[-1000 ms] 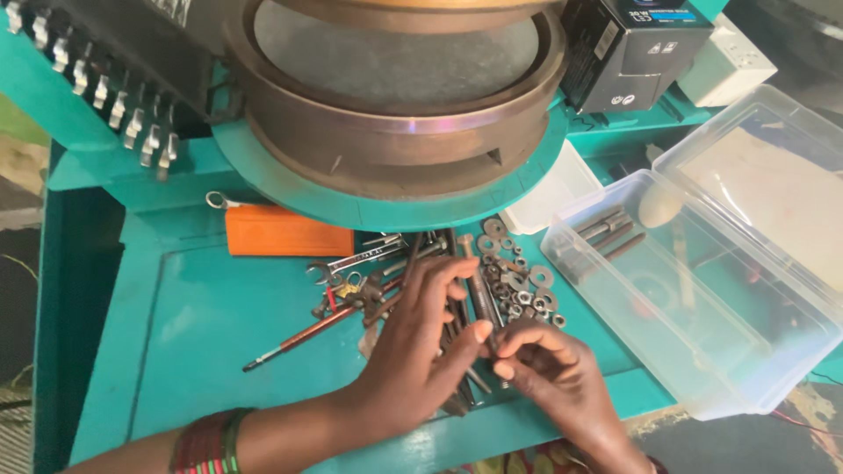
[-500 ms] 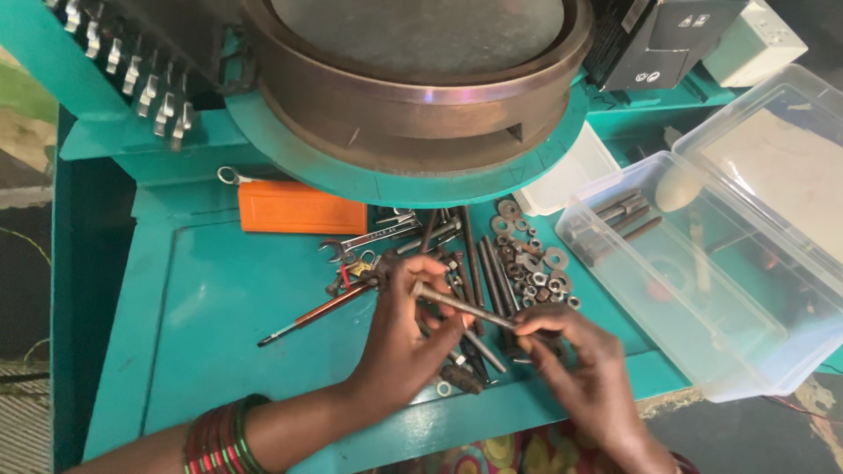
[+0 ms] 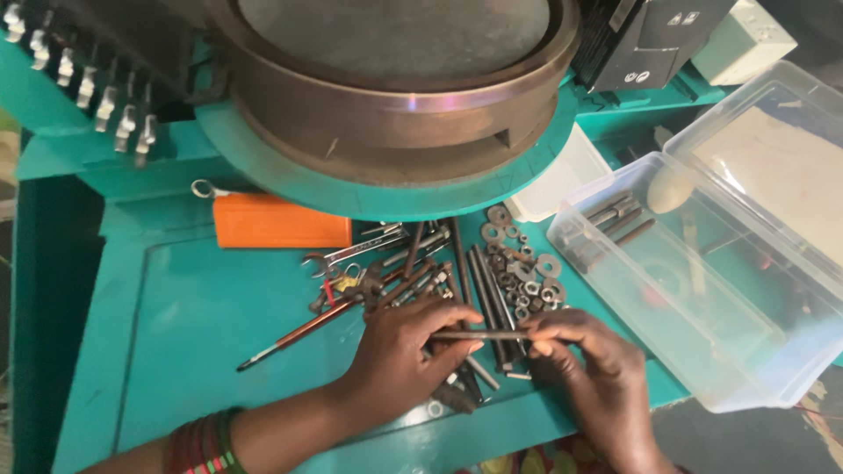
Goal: The person twists a nut onto a long threaded bolt by hand and then selects another nut and washer from a pile of metal hardware.
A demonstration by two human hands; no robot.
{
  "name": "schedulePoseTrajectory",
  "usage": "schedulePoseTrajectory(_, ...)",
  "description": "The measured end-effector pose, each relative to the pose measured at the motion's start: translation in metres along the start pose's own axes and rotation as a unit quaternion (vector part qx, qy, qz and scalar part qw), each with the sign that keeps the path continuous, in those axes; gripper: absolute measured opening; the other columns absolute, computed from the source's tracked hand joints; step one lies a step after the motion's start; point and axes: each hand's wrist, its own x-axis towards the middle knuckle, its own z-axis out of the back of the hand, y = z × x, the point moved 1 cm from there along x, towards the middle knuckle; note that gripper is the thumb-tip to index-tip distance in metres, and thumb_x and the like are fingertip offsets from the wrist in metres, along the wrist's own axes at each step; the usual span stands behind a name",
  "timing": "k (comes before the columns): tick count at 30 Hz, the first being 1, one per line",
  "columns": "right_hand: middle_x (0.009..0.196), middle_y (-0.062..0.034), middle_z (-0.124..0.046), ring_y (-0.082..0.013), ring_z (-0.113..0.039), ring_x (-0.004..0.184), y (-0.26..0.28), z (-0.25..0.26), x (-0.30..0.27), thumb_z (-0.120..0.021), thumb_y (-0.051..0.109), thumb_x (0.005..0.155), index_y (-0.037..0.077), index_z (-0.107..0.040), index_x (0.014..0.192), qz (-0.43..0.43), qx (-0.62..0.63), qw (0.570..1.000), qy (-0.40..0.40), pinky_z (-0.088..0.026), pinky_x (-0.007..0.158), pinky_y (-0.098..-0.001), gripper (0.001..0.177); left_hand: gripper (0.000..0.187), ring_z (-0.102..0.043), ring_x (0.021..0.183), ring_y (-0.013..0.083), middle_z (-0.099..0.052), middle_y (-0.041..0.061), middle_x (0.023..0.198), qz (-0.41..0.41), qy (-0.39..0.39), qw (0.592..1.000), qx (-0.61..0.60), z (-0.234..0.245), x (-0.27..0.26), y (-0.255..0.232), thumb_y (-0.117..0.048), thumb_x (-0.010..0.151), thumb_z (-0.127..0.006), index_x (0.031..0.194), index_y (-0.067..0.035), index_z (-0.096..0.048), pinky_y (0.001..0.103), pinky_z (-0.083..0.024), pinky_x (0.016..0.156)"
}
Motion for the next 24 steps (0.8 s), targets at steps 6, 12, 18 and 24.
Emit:
schedulePoseTrajectory(6, 0.112, -0.0117, -0.076, -0.0196, -0.072, 0.105, -0.001, 0.000, -0.003, -0.072, 0.000, 0.087, -0.003, -0.070, 0.114, -0.106, 0.115, 0.988, 0.015, -0.057, 0.094, -0.0318, 0.028, 0.023, -0.069, 0.069, 0.0241, -0.072, 0.009, 0.087, -0.060, 0.048, 0.992, 0.099, -0.004, 0.000, 0.002, -0.022, 0.094, -0.074, 0.111, -0.006, -0.074, 0.038, -0.052, 0.060)
schedulePoseTrajectory(12, 0.124, -0.0087, -0.069, -0.0179, -0.067, 0.112, 0.011, 0.014, 0.012, -0.059, 0.000, 0.104, -0.002, -0.063, 0.120, -0.059, 0.019, 0.986, -0.157, -0.053, 0.101, -0.0296, 0.016, 0.022, -0.071, 0.089, 0.0268, -0.074, 0.008, 0.102, -0.084, -0.086, 0.984, 0.130, 0.001, 0.004, 0.006, -0.021, 0.099, -0.069, 0.116, -0.006, -0.070, 0.040, -0.054, 0.076)
schedulePoseTrajectory(18, 0.113, -0.0122, -0.073, -0.0224, -0.071, 0.107, 0.020, 0.014, 0.019, -0.064, -0.007, 0.096, -0.001, -0.068, 0.112, -0.018, -0.188, 0.973, -0.128, -0.054, 0.096, -0.0324, 0.018, 0.023, -0.070, 0.089, 0.0245, -0.072, 0.007, 0.104, -0.063, -0.078, 0.991, 0.090, 0.001, 0.006, 0.005, -0.020, 0.101, -0.068, 0.121, -0.008, -0.069, 0.037, -0.054, 0.075)
schedulePoseTrajectory(24, 0.123, -0.0205, -0.067, -0.0401, -0.062, 0.116, 0.015, 0.006, 0.036, -0.069, 0.009, 0.088, 0.000, -0.066, 0.122, 0.055, -0.279, 0.958, 0.032, -0.050, 0.097, -0.0463, 0.035, 0.024, -0.064, 0.085, 0.0249, -0.066, 0.006, 0.095, -0.035, -0.069, 0.989, 0.126, 0.002, 0.006, 0.005, -0.018, 0.098, -0.069, 0.121, -0.010, -0.067, 0.039, -0.046, 0.071)
